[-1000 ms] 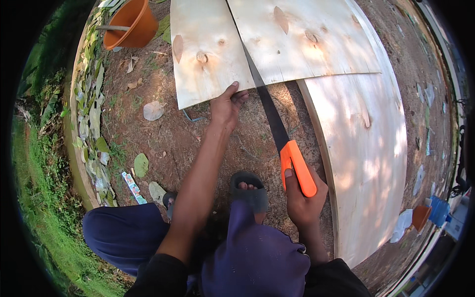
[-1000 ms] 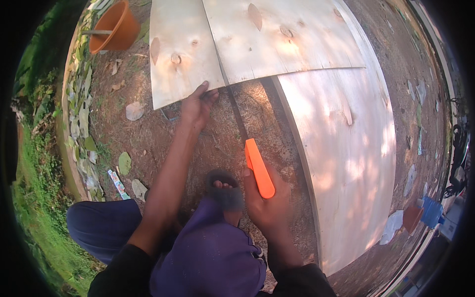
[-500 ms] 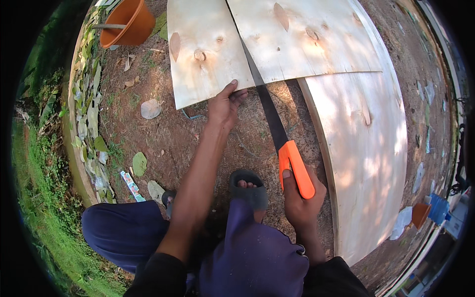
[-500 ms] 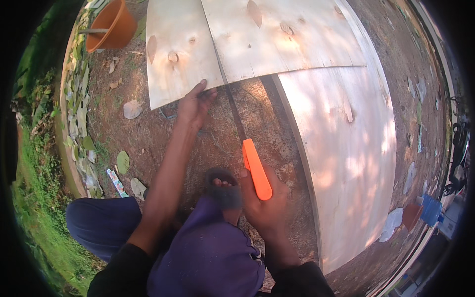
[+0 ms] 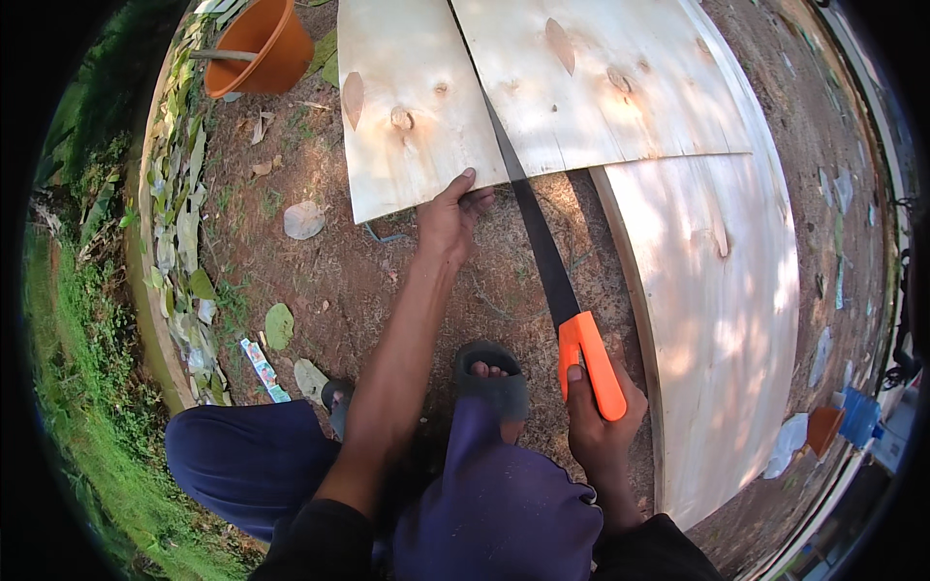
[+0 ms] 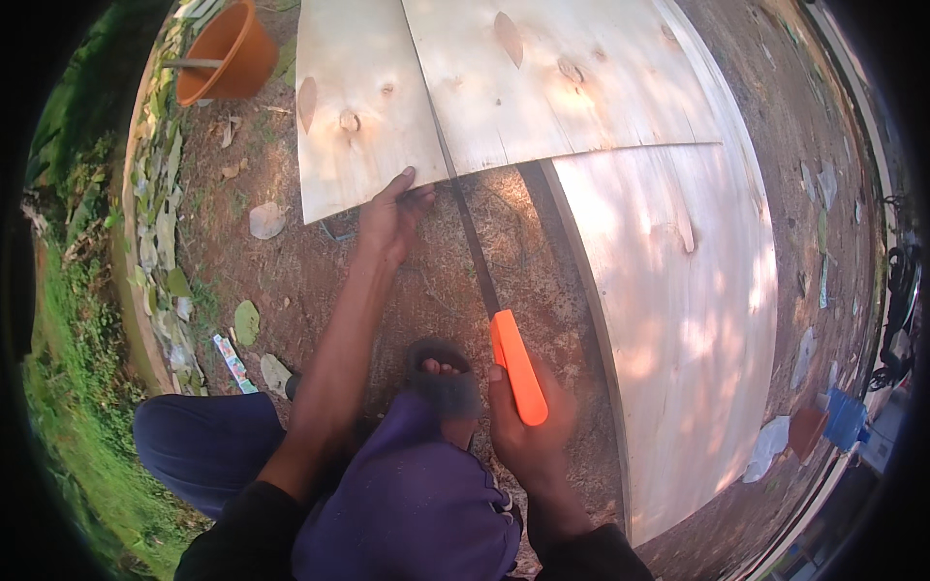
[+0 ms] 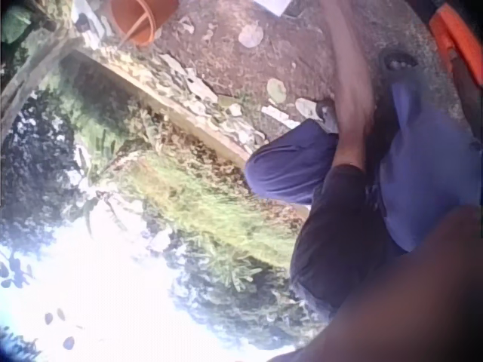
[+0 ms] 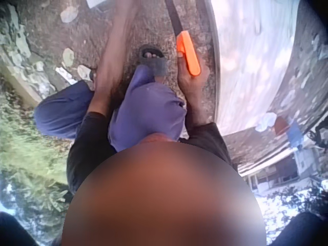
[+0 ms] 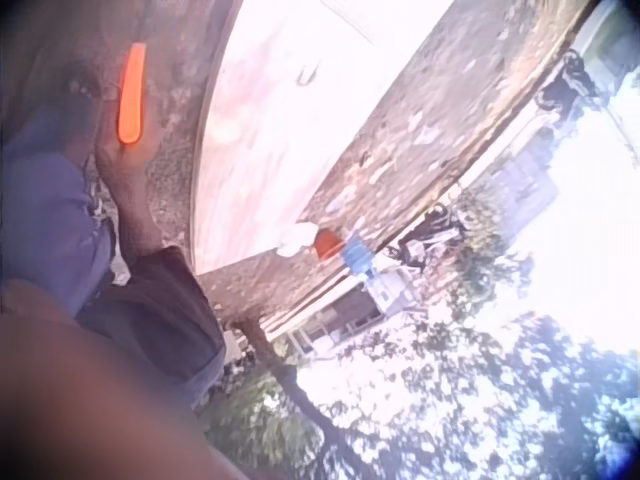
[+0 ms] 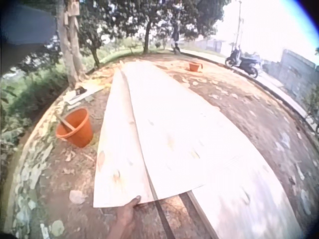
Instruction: The person uses a hand saw to cut a large wooden board into smaller pieces. They reposition the board and continue cutting, then move to a smaller strip of wood and cut it as well.
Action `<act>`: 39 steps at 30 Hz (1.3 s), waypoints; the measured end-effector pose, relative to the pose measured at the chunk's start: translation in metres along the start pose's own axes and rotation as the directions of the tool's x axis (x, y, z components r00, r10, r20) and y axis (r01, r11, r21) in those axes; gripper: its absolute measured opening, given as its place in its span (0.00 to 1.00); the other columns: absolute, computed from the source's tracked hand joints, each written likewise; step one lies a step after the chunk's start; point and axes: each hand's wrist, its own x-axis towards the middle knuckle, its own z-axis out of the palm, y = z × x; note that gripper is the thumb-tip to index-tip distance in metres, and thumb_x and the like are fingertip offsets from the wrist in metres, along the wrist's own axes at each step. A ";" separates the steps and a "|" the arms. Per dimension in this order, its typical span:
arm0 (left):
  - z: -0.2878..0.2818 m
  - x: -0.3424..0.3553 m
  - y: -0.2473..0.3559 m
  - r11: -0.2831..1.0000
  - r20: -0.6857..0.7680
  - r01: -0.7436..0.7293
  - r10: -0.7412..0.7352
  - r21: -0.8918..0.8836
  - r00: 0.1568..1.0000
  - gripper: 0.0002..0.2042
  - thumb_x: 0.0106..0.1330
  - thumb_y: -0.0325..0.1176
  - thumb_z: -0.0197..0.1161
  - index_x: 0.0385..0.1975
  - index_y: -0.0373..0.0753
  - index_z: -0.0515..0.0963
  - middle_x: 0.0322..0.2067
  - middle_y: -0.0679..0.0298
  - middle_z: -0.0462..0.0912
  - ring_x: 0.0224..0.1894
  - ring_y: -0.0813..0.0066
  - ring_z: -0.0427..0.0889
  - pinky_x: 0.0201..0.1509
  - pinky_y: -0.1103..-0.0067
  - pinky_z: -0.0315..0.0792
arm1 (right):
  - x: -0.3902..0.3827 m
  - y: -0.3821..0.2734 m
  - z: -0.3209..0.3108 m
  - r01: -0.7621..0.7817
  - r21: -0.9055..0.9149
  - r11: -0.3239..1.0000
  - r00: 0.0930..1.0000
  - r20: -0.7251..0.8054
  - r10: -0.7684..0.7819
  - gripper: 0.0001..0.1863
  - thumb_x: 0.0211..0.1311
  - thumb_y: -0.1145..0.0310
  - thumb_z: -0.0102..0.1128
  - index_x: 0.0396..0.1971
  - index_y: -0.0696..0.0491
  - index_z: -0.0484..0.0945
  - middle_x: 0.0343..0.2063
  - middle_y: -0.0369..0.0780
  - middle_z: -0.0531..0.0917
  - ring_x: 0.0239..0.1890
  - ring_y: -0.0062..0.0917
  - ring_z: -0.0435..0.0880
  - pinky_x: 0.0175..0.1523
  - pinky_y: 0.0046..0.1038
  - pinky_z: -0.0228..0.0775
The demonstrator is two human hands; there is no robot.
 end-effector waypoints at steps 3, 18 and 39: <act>-0.016 -0.008 -0.003 1.000 -0.014 0.005 -0.005 -0.017 1.000 0.18 0.66 0.29 0.67 0.53 0.32 0.73 0.47 0.56 0.79 0.46 0.64 0.82 0.48 0.74 0.80 | 0.003 -0.006 0.007 -0.070 -0.047 0.996 0.997 0.041 0.072 0.14 0.66 0.69 0.62 0.47 0.60 0.80 0.24 0.45 0.83 0.26 0.27 0.86 0.34 0.30 0.75; -0.013 -0.017 -0.002 0.996 -0.021 0.091 -0.092 -0.008 0.996 0.18 0.67 0.30 0.67 0.54 0.34 0.71 0.47 0.55 0.78 0.45 0.64 0.81 0.48 0.73 0.80 | -0.013 -0.003 0.008 -0.048 -0.085 0.995 0.998 0.047 0.052 0.19 0.65 0.70 0.62 0.53 0.63 0.79 0.31 0.44 0.87 0.31 0.28 0.89 0.41 0.26 0.80; -0.061 -0.018 0.029 0.991 -0.090 0.039 -0.051 -0.132 0.995 0.13 0.70 0.32 0.63 0.50 0.35 0.73 0.39 0.56 0.82 0.39 0.65 0.85 0.43 0.73 0.83 | -0.046 0.070 -0.041 0.249 -0.305 0.919 0.943 -0.140 -0.302 0.24 0.57 0.71 0.64 0.53 0.66 0.78 0.32 0.48 0.87 0.29 0.36 0.88 0.37 0.31 0.79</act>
